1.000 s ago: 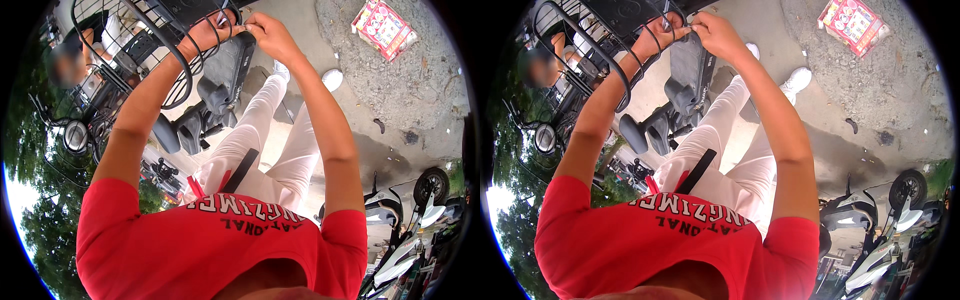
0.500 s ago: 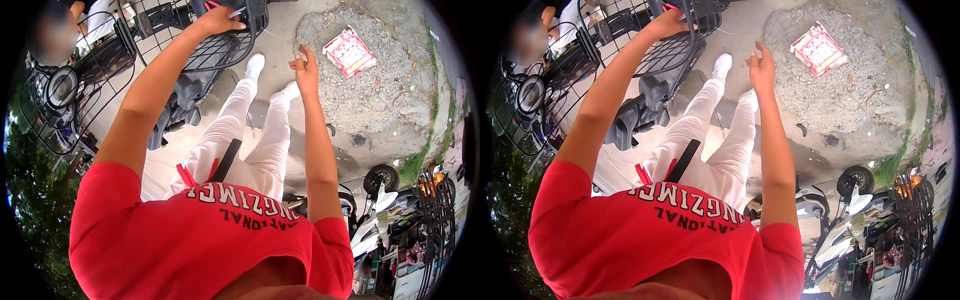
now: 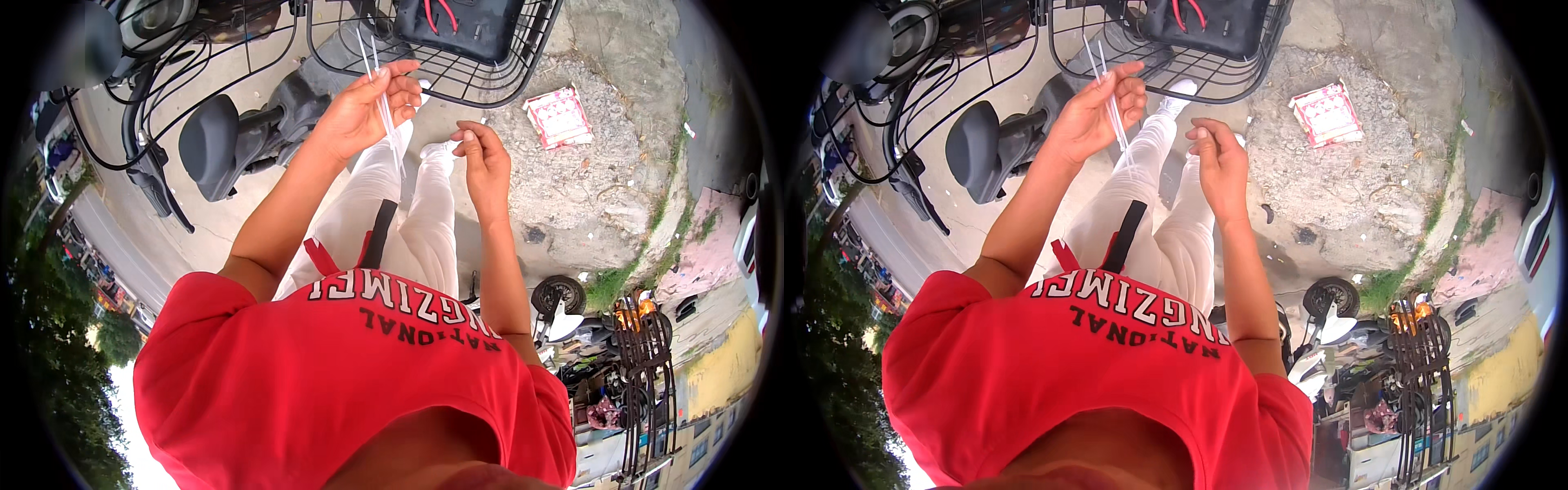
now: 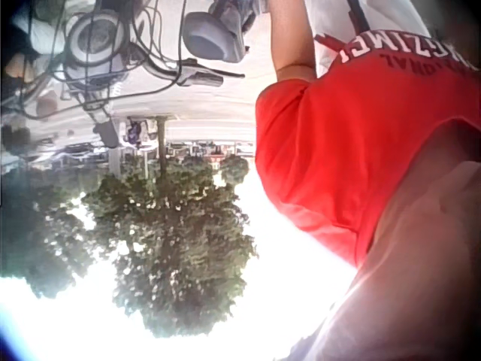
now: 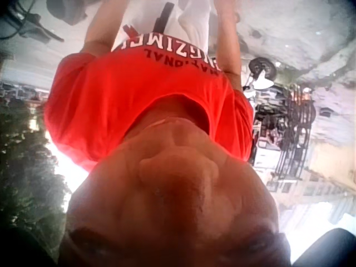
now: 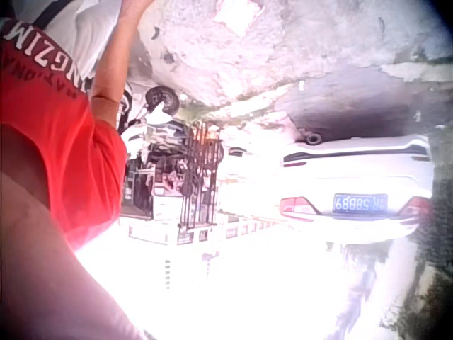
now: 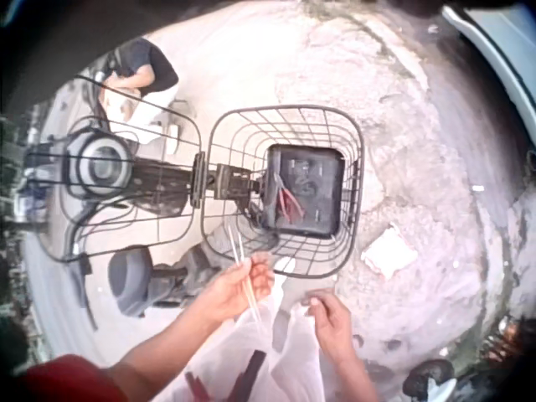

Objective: The person works on the front basket of an electric scooter, using pliers to manipulate wires and zip ties. They repeatedly adjust and secure the wires within the basket, occasionally repositioning the basket itself.

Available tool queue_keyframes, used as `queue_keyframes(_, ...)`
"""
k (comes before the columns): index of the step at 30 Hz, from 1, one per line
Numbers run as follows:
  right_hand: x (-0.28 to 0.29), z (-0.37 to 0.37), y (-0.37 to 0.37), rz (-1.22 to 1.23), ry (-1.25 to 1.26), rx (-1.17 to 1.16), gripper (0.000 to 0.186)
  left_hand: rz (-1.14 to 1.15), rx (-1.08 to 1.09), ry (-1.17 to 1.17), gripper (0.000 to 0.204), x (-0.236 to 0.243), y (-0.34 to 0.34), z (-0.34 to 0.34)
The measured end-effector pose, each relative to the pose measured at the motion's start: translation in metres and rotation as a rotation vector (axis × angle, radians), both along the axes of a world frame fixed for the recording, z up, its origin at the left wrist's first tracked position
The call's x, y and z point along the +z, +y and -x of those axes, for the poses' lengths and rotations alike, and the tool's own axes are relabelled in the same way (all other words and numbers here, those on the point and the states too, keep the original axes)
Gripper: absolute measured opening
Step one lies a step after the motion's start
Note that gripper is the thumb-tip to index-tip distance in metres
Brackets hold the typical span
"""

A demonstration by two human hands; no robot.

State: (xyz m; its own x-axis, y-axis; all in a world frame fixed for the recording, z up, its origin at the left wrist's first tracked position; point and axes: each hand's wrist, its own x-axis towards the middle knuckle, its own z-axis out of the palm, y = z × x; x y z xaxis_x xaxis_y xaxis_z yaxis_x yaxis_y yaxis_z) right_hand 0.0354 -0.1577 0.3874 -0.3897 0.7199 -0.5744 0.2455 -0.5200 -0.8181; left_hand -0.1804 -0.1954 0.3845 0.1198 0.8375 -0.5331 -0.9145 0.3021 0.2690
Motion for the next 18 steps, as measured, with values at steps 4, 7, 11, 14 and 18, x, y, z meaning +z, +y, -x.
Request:
queue_keyframes(4, 0.026, 0.061, 0.000, 0.108, 0.150, 0.129, 0.016, 0.018, 0.102, -0.014, 0.047, 0.008, -0.012, 0.003)
queue_keyframes(7, 0.019, 0.073, -0.016, 0.134, 0.122, 0.218, 0.012, -0.031, 0.117, -0.022, 0.050, -0.002, -0.026, 0.003)
queue_keyframes(11, 0.007, 0.071, -0.038, 0.230, 0.105, 0.219, 0.010, -0.006, 0.125, 0.064, 0.050, -0.016, -0.045, -0.007)
queue_keyframes(14, -0.002, 0.066, -0.052, 0.268, 0.103, 0.192, 0.008, 0.000, 0.163, 0.117, 0.051, -0.027, -0.058, -0.015)
queue_keyframes(18, -0.017, 0.054, -0.058, 0.360, 0.079, 0.195, 0.007, 0.004, 0.218, 0.067, 0.052, -0.039, -0.069, -0.026)
